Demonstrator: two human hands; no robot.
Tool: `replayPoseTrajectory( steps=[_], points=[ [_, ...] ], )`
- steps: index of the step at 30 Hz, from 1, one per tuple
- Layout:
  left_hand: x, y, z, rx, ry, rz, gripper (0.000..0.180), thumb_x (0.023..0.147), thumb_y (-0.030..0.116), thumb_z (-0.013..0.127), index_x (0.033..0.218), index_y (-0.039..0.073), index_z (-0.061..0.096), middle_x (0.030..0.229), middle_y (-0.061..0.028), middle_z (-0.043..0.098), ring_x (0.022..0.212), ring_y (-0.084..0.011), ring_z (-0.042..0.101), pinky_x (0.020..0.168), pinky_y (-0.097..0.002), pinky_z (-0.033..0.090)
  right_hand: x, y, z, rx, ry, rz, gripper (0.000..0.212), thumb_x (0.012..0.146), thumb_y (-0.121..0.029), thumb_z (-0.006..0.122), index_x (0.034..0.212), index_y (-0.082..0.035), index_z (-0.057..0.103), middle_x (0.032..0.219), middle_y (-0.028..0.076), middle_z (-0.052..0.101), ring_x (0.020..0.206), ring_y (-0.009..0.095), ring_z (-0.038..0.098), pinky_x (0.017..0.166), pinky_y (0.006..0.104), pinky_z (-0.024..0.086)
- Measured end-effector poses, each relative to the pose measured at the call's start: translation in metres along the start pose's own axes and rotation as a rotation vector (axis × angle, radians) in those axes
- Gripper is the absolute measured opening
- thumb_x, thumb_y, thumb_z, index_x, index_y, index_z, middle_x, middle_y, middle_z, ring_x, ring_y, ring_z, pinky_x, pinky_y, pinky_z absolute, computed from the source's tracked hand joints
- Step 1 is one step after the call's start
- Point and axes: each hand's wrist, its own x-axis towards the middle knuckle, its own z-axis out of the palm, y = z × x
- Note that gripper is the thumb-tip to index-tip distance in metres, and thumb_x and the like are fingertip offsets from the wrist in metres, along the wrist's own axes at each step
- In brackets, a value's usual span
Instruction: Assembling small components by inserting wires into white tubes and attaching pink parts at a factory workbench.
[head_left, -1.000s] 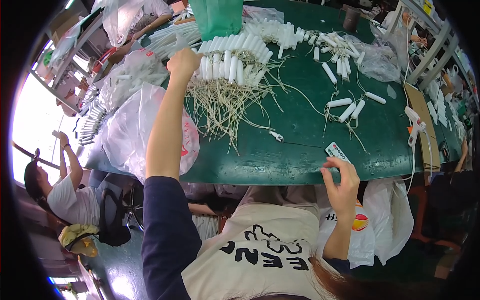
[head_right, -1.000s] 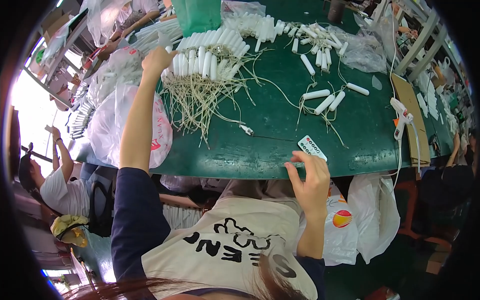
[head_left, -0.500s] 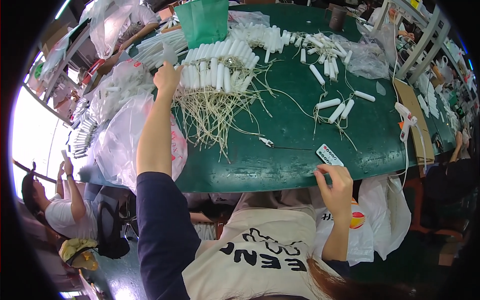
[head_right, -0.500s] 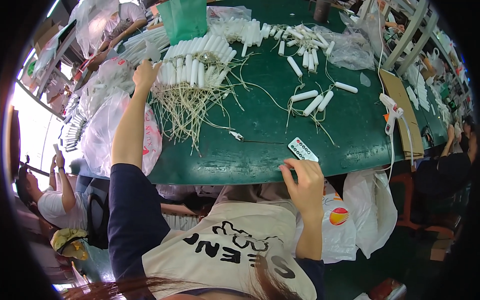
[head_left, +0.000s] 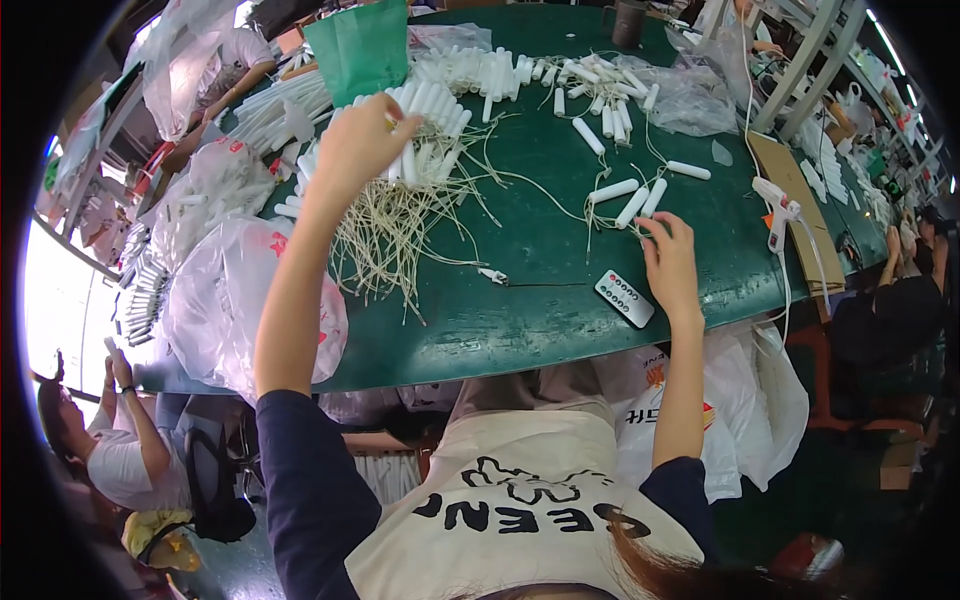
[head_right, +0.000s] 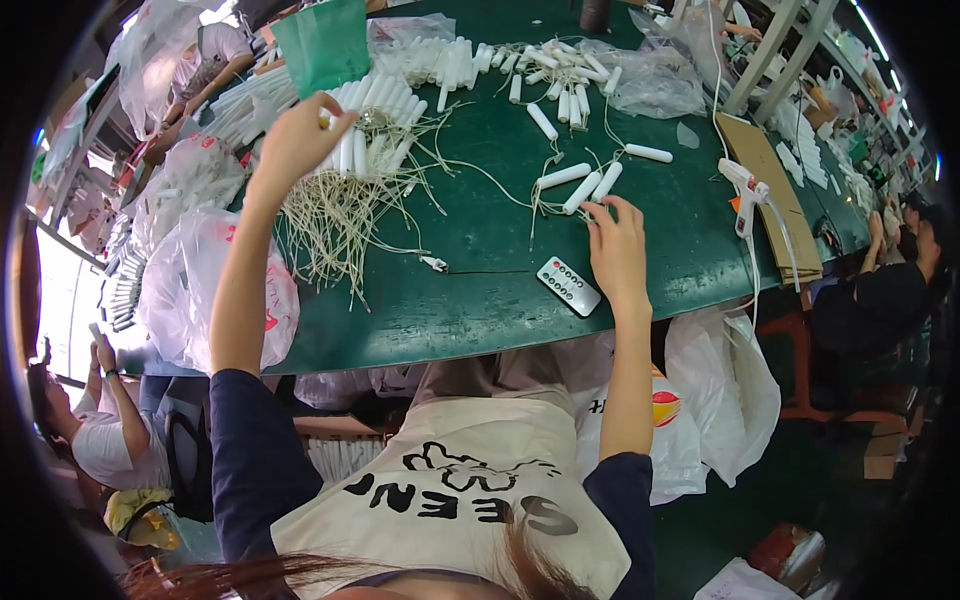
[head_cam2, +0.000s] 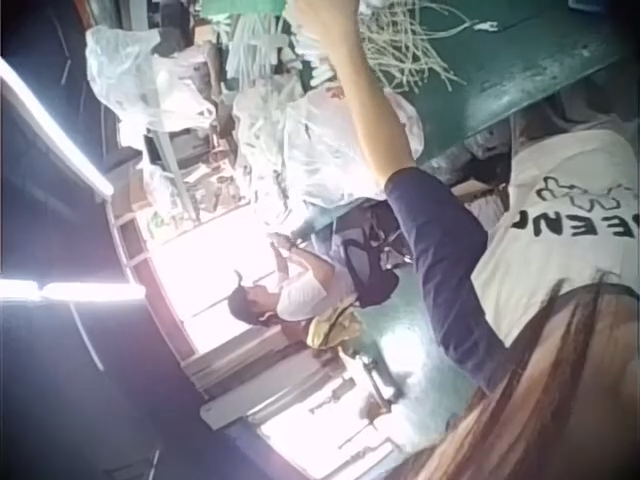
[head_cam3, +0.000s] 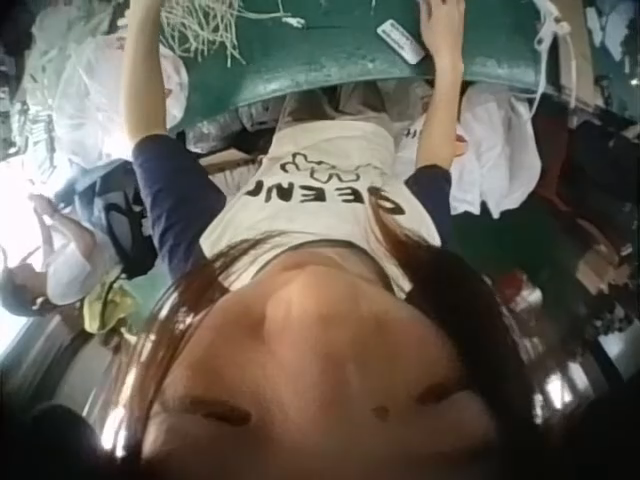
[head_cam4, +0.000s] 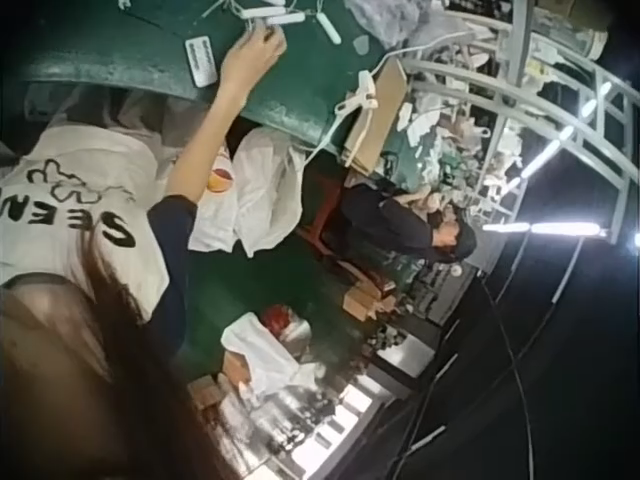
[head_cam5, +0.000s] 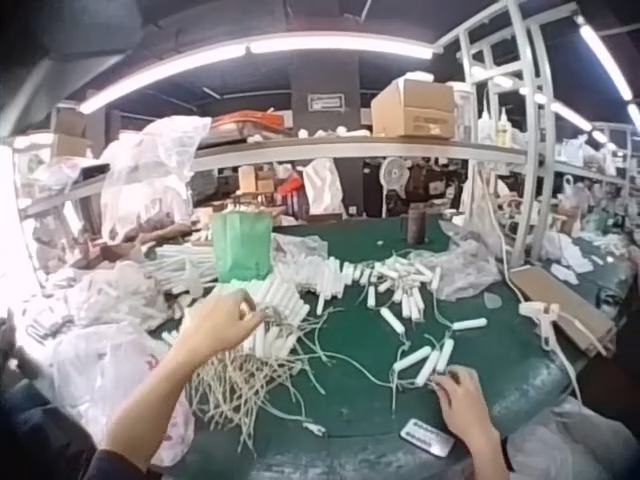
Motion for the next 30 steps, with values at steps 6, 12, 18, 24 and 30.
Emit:
replayPoseTrajectory(
  steps=[6,12,18,24,30],
  points=[
    [-0.037,0.040,0.020,-0.100,-0.174,0.178,0.035,0.083,0.042,0.062,0.089,0.007,0.063,0.075,-0.0170,0.067,0.073,-0.0327,0.065,0.066,-0.0405,0.048,0.017,0.010,0.025,-0.253,-0.070,-0.134,0.041,0.080,0.002,0.058,0.115,-0.019,0.062,0.126,0.015,0.045,0.119,0.036,0.040,0.093,0.0445,0.040],
    [-0.053,0.050,0.031,-0.165,-0.195,0.277,0.032,0.082,0.038,0.063,0.086,0.006,0.064,0.071,-0.0174,0.063,0.072,-0.0351,0.062,0.065,-0.0449,0.047,0.021,0.006,0.016,-0.200,-0.040,-0.129,0.025,0.077,-0.002,0.064,0.100,-0.012,0.063,0.122,0.011,0.049,0.118,0.034,0.041,0.092,0.0444,0.040],
    [-0.058,0.057,0.038,-0.163,-0.259,0.274,0.033,0.083,0.039,0.062,0.086,0.006,0.063,0.071,-0.0154,0.065,0.069,-0.0314,0.064,0.065,-0.0408,0.048,0.033,0.009,0.004,0.336,0.200,0.067,0.015,0.086,-0.010,0.061,0.100,-0.005,0.060,0.105,0.008,0.061,0.096,0.021,0.056,0.079,0.0332,0.046],
    [-0.068,0.063,0.043,-0.315,-0.296,0.348,0.033,0.086,0.035,0.059,0.097,0.004,0.058,0.061,-0.0125,0.060,0.057,-0.0307,0.058,0.058,-0.0417,0.043,0.040,0.013,-0.023,1.251,0.348,0.446,0.029,0.095,-0.023,0.055,0.110,0.001,0.051,0.097,0.014,0.065,0.085,0.016,0.063,0.076,0.0273,0.051],
    [-0.077,0.073,0.029,-0.591,-0.465,0.221,0.030,0.091,0.019,0.042,0.114,0.000,0.040,0.066,-0.0134,0.054,0.063,-0.0294,0.055,0.062,-0.0419,0.042,0.032,-0.018,-0.076,1.242,0.385,0.437,0.016,0.095,-0.023,0.053,0.103,-0.009,0.049,0.086,0.012,0.065,0.066,0.012,0.060,0.058,0.0224,0.049]
  ],
)
